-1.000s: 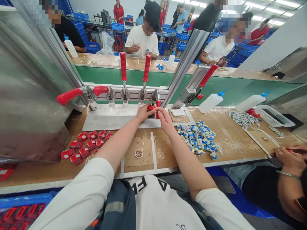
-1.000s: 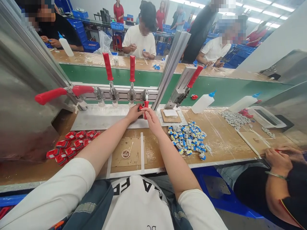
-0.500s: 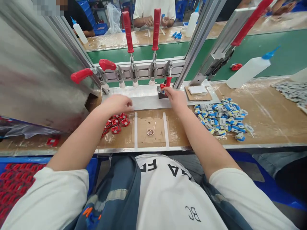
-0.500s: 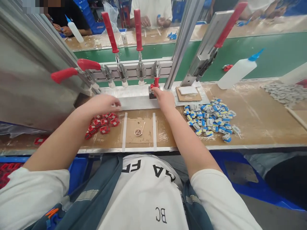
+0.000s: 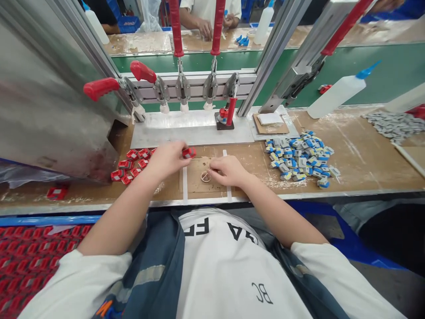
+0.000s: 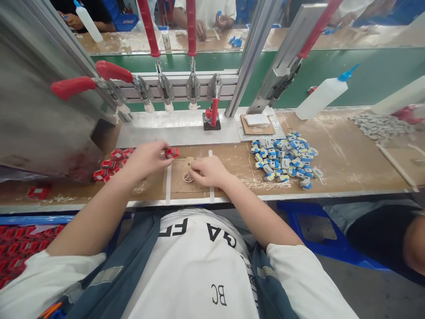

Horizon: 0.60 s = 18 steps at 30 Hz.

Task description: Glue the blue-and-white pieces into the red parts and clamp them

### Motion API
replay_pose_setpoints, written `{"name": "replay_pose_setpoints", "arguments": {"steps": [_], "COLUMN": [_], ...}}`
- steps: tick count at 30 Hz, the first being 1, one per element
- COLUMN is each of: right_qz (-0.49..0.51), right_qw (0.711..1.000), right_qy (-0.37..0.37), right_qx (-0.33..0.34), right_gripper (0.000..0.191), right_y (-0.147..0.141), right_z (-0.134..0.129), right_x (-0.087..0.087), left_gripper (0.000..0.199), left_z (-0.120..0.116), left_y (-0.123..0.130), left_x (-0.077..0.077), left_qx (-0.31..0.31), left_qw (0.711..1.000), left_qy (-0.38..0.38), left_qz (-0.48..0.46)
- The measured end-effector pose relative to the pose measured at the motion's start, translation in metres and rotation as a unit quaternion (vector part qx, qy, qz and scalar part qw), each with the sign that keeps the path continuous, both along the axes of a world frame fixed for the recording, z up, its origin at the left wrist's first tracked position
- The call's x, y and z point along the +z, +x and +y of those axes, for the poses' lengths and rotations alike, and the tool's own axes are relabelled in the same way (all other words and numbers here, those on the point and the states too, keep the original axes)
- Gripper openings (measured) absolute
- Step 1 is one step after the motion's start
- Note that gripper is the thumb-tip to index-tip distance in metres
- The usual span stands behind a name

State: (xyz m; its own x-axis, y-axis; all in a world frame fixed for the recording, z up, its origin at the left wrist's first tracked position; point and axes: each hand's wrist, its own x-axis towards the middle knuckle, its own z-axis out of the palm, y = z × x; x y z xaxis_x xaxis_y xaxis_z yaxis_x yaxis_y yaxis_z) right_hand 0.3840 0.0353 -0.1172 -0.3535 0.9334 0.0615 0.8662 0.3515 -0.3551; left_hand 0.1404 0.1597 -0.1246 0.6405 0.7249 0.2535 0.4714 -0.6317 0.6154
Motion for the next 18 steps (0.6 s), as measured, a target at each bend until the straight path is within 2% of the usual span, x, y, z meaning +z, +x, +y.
{"name": "replay_pose_setpoints", "arguments": {"steps": [2,5,8,10,13,16,18], "right_qz": [0.020,0.082,0.147,0.193,0.287,0.370,0.393], "right_qw": [1.000,0.996,0.987,0.980,0.957,0.901,0.871], "right_qy": [-0.008,-0.009,-0.017,-0.013,0.043,0.131,0.159], "right_qx": [0.015,0.040,0.063,0.056,-0.026,-0.183,-0.249], "right_gripper": [0.038,0.039,0.038,0.037,0.039,0.040,0.040], "right_y": [0.000,0.003,0.009,0.013,0.016,0.016,0.017], "right_z": [0.004,0.006,0.004,0.004,0.006,0.014,0.020], "right_x": [-0.001,-0.003,-0.005,-0.007,-0.008,-0.009,-0.010], "left_gripper": [0.020,0.023,0.032,0.036,0.041,0.047,0.049], "left_z": [-0.004,-0.007,-0.005,-0.002,0.002,0.003,0.003], "left_y": [0.026,0.056,0.069,0.070,0.069,0.068,0.068], "left_x": [-0.001,-0.017,-0.039,-0.050,-0.057,-0.057,-0.055], "left_qx": [-0.003,-0.012,-0.007,-0.007,-0.026,-0.044,-0.049], "left_qw": [0.998,0.988,0.976,0.968,0.954,0.943,0.940], "left_qy": [-0.036,-0.076,-0.104,-0.130,-0.200,-0.250,-0.262], "left_qz": [-0.053,-0.132,-0.192,-0.212,-0.223,-0.217,-0.213]}}
